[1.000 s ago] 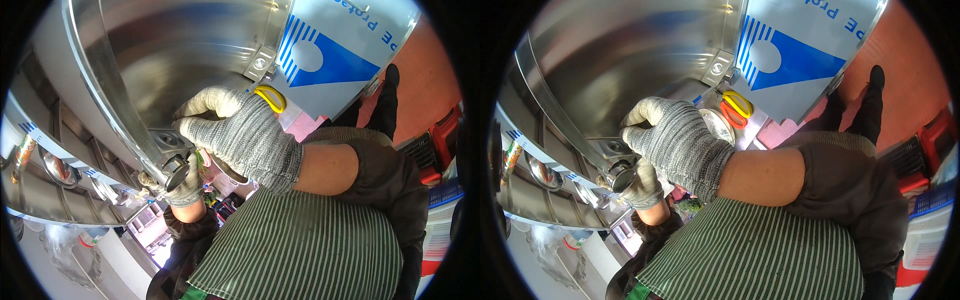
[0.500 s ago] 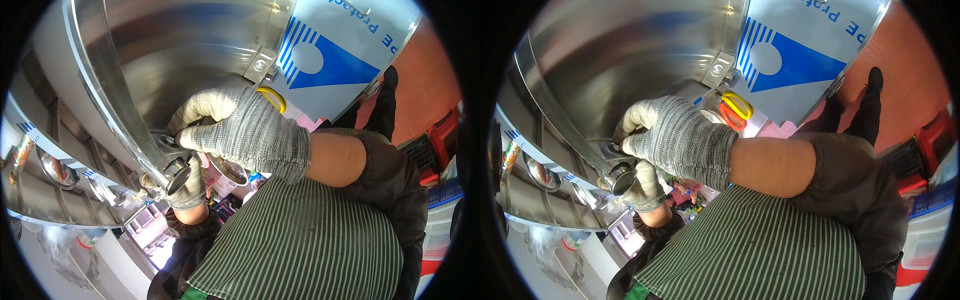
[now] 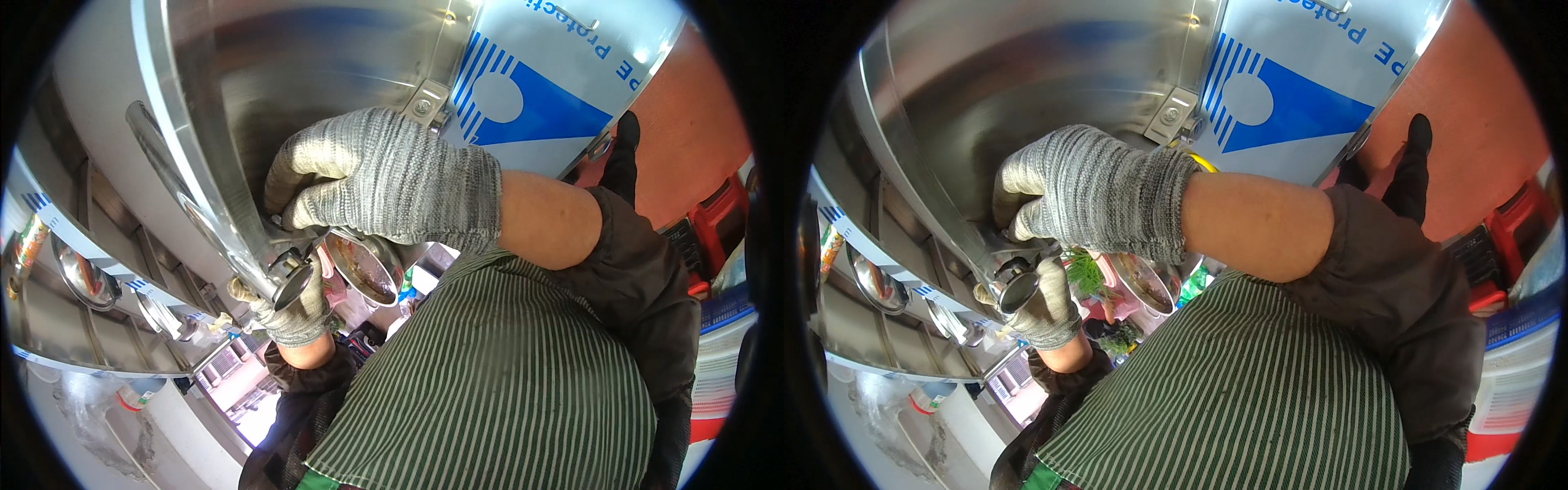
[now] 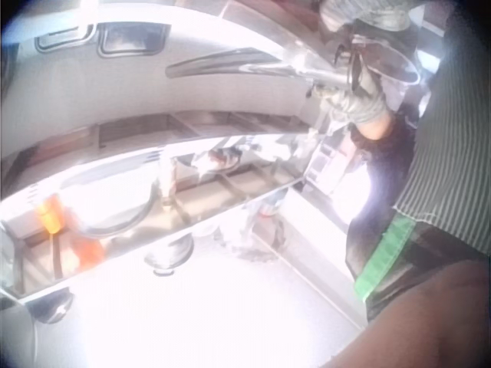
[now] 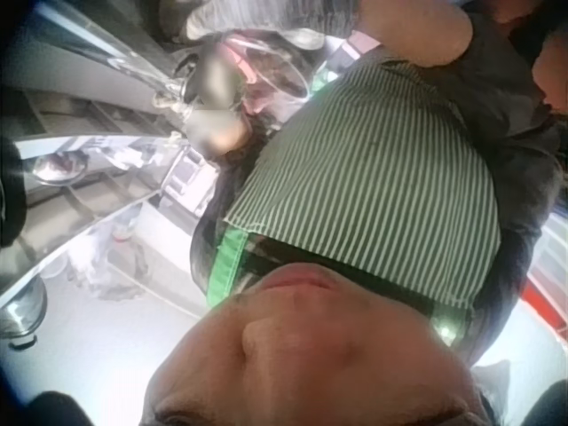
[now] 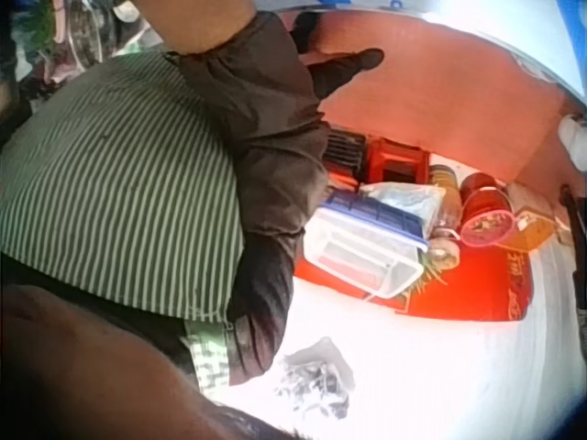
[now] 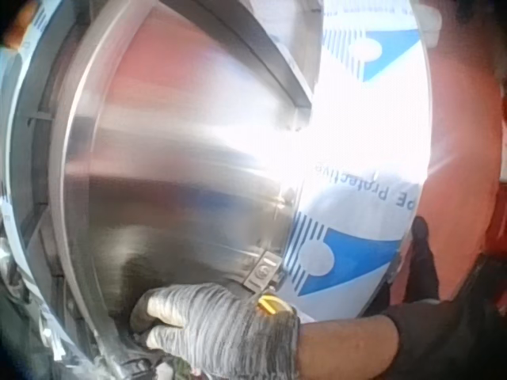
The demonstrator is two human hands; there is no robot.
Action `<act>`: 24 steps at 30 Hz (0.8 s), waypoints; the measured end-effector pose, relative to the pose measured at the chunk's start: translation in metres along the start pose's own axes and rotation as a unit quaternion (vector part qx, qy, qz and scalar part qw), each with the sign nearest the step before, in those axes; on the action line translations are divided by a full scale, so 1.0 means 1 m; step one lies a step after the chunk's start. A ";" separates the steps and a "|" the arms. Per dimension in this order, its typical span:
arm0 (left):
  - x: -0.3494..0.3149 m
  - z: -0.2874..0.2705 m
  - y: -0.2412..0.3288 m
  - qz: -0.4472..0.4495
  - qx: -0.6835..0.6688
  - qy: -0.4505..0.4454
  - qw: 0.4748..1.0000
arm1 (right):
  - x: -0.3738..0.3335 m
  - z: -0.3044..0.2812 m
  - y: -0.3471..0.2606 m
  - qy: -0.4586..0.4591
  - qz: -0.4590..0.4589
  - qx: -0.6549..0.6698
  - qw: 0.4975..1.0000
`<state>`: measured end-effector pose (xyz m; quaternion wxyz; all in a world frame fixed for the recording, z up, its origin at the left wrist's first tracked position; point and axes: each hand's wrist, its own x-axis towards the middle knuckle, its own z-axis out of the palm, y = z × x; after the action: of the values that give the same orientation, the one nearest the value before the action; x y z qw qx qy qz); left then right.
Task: The person assembles a long metal fixture by repeatedly inserting and tightening small metal pieces into slots along its length. They use both hands to align and secure each piece, occasionally adjusting the fixture's position on the counter.
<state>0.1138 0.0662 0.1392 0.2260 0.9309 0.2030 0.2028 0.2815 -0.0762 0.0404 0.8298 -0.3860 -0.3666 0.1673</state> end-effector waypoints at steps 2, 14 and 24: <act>0.004 0.003 0.007 -0.091 -0.127 0.016 0.988 | -0.001 -0.001 -0.004 -0.009 0.009 -0.036 0.999; 0.030 0.031 0.013 -0.128 -0.507 -0.087 0.848 | 0.006 -0.004 -0.055 -0.058 0.291 -0.135 0.946; 0.043 0.041 0.028 -0.100 -0.612 -0.165 0.767 | 0.000 0.014 -0.048 -0.065 0.213 -0.114 0.968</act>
<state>0.1766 0.0496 0.1325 0.7971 0.5886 0.0870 0.1034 0.2711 -0.1005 0.0829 0.7001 -0.5350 -0.3462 0.3222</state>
